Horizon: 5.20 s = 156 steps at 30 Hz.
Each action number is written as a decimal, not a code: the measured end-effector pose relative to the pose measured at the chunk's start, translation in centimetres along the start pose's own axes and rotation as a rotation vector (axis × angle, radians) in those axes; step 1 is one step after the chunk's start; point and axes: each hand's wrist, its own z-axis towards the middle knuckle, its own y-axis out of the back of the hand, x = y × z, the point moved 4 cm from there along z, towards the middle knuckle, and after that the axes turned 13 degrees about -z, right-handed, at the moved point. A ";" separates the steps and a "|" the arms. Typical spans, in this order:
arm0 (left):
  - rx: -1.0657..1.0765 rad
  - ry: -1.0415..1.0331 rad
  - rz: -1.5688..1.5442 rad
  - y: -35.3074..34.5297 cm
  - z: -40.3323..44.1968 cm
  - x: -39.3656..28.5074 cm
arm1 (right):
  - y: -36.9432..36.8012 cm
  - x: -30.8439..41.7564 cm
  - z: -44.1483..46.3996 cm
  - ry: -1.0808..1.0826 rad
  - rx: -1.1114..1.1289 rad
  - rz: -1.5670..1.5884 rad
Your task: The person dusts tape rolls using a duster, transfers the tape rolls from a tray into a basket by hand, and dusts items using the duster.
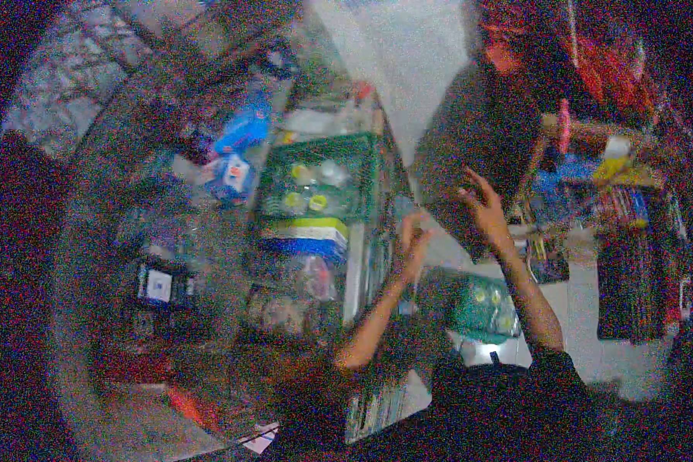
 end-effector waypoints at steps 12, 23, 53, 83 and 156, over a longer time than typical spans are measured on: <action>0.016 0.013 0.080 0.1 0.0 1.0 | -0.1 -25.8 -17.4 -0.600 0.316 -0.005; -0.058 -0.075 0.257 0.3 -0.2 1.3 | -10.3 10.6 7.0 0.449 0.411 -0.016; 0.049 0.144 0.307 0.7 -0.6 2.9 | -28.3 13.7 11.8 0.677 0.303 -1.120; 0.058 0.028 0.396 -0.5 -1.1 0.8 | -3.4 3.2 2.6 0.207 0.261 -0.069; 0.233 0.309 0.730 -1.3 -1.9 0.8 | -4.2 -51.2 -29.0 -0.634 0.189 -0.288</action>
